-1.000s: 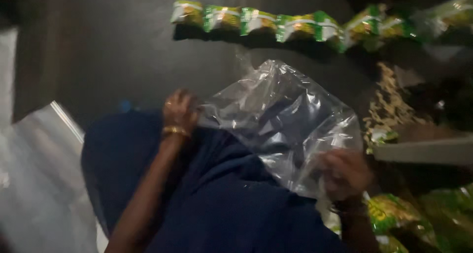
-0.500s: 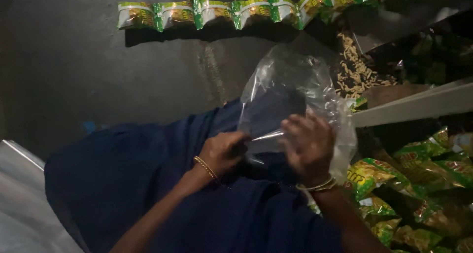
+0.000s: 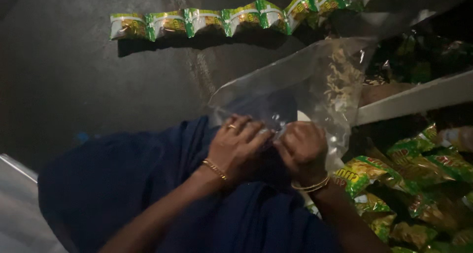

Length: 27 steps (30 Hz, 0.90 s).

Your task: The person sits on the floor and places multiple small green snack packets into a large clear plastic bag. They arrange the packets inside, fold the bag's opening, and set the filled bag aside before repeating the process with another bag.

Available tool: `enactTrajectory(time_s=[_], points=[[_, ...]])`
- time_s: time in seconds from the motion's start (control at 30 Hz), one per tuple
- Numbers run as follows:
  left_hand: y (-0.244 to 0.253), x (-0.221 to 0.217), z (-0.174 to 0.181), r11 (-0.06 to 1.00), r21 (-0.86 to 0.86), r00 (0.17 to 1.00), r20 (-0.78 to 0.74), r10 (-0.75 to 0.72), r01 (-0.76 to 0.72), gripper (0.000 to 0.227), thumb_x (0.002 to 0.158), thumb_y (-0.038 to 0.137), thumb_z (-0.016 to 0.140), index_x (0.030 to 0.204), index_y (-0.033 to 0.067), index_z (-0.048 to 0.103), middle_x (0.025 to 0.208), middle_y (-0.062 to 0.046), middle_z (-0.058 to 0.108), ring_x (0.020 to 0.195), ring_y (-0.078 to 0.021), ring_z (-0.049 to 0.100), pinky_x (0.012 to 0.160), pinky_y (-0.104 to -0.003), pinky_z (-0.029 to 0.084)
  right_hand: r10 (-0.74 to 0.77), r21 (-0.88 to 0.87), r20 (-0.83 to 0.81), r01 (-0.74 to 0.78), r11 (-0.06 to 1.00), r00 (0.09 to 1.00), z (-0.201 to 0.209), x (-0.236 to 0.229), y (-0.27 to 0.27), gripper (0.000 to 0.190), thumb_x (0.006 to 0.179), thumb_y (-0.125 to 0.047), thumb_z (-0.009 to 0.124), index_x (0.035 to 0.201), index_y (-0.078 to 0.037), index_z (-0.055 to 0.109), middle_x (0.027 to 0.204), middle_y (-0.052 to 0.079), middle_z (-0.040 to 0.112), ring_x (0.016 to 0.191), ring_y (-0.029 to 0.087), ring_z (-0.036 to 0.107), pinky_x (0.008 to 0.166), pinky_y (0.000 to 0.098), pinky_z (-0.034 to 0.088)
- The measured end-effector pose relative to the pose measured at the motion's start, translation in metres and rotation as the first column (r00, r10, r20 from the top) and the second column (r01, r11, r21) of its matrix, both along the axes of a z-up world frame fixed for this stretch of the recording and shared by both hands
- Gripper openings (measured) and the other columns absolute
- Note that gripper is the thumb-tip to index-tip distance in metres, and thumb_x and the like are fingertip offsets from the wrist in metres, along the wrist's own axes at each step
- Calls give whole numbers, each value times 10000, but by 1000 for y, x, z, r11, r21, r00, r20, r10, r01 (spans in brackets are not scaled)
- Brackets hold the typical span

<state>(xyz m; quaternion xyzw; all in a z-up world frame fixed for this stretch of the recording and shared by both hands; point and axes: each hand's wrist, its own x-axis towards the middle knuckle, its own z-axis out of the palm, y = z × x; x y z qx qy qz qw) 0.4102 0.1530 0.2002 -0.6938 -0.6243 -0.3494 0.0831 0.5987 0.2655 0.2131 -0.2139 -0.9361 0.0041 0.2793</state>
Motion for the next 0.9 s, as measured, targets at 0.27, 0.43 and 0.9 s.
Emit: enactTrajectory(time_s=[0.27, 0.43, 0.9], points=[[33, -14, -37, 953, -228, 478, 872, 108, 200, 114, 871, 202, 770, 921, 106, 734, 829, -53, 764, 685, -146, 739, 579, -279, 610, 181, -190, -146, -207, 960, 973, 5, 6, -37, 323, 891, -230, 771, 1131, -18, 727, 1111, 140, 750, 1086, 276, 704, 946, 401, 570], [45, 3, -63, 956, -216, 751, 660, -5, 196, 195, 817, 188, 803, 946, 51, 751, 806, -94, 749, 708, -199, 701, 591, -338, 566, -559, -980, -164, -201, -5, 813, -32, 7, -24, 349, 957, -350, 530, 1145, -128, 723, 1061, 53, 778, 811, 203, 681, 692, 331, 567], [-2, -227, -34, 734, 215, 664, 634, 396, -644, 318, 975, 79, 664, 1281, 19, 597, 1214, -166, 643, 1076, -303, 642, 832, -415, 573, -632, -962, -248, -110, 250, 734, -33, 81, 63, 98, 972, -59, 635, 974, 39, 646, 895, 90, 654, 788, 172, 653, 719, 296, 580]])
